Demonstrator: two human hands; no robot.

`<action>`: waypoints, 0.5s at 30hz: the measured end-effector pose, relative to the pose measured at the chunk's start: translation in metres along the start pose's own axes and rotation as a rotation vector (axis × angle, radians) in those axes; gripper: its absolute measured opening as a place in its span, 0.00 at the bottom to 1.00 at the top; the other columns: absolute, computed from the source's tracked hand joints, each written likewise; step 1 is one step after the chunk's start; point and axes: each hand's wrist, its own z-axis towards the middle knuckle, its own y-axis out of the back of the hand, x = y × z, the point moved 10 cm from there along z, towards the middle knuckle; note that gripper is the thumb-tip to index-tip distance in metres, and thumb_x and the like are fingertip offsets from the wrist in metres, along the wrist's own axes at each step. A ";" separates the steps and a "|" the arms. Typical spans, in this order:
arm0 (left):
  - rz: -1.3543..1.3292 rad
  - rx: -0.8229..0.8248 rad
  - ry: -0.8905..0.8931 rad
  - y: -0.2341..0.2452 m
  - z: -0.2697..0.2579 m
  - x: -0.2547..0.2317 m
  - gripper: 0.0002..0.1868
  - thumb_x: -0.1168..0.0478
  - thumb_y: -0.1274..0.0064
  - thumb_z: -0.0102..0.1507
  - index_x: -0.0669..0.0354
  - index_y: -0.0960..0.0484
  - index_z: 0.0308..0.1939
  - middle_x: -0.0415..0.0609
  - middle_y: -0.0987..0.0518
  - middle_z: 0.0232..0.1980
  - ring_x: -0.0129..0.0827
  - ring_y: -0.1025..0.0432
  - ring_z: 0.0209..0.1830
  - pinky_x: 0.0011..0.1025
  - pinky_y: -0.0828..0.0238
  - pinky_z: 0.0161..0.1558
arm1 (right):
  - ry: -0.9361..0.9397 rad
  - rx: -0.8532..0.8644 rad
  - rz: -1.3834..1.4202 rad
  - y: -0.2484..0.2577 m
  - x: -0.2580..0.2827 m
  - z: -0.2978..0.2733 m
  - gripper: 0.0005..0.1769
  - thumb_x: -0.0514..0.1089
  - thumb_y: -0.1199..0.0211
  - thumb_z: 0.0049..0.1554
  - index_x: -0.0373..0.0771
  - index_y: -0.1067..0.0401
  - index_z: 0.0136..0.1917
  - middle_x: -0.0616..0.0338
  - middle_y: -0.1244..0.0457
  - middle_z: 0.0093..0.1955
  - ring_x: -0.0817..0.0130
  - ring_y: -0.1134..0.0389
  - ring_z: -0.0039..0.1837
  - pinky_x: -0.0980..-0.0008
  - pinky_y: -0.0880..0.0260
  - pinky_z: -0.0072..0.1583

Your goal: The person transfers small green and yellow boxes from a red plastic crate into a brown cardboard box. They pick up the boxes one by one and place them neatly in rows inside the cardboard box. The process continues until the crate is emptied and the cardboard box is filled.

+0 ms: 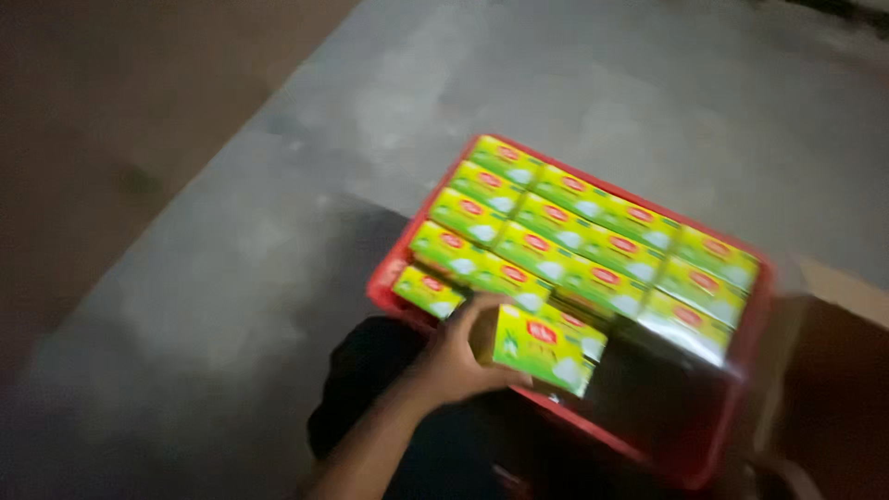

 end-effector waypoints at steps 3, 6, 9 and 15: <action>-0.014 0.259 0.080 -0.075 -0.010 -0.020 0.45 0.45 0.28 0.47 0.53 0.29 0.64 0.49 0.26 0.63 0.36 0.31 0.67 0.33 0.38 0.67 | -0.086 -0.132 -0.003 0.014 0.035 -0.015 0.31 0.36 0.27 0.46 0.47 0.24 0.64 0.67 0.33 0.71 0.67 0.34 0.66 0.59 0.25 0.55; -0.187 0.432 0.073 -0.136 -0.028 -0.032 0.44 0.48 0.27 0.48 0.52 0.29 0.65 0.49 0.27 0.62 0.34 0.30 0.63 0.30 0.36 0.64 | 0.311 0.266 -0.167 -0.021 0.072 -0.026 0.61 0.44 0.15 0.38 0.49 0.46 0.78 0.61 0.48 0.84 0.68 0.43 0.80 0.68 0.29 0.65; -0.134 0.541 0.047 -0.166 -0.037 -0.040 0.45 0.44 0.28 0.47 0.48 0.30 0.65 0.47 0.25 0.65 0.35 0.30 0.64 0.33 0.38 0.65 | 0.314 0.281 -0.324 -0.020 0.083 -0.044 0.59 0.58 0.14 0.41 0.52 0.43 0.78 0.65 0.35 0.72 0.67 0.28 0.65 0.69 0.31 0.62; -0.098 0.776 -0.066 -0.242 -0.051 -0.030 0.62 0.41 0.29 0.47 0.59 0.47 0.76 0.58 0.43 0.79 0.47 0.38 0.76 0.41 0.44 0.73 | 0.291 0.308 -0.094 0.047 0.055 -0.051 0.43 0.34 0.29 0.39 0.45 0.34 0.68 0.58 0.34 0.64 0.65 0.31 0.63 0.69 0.35 0.63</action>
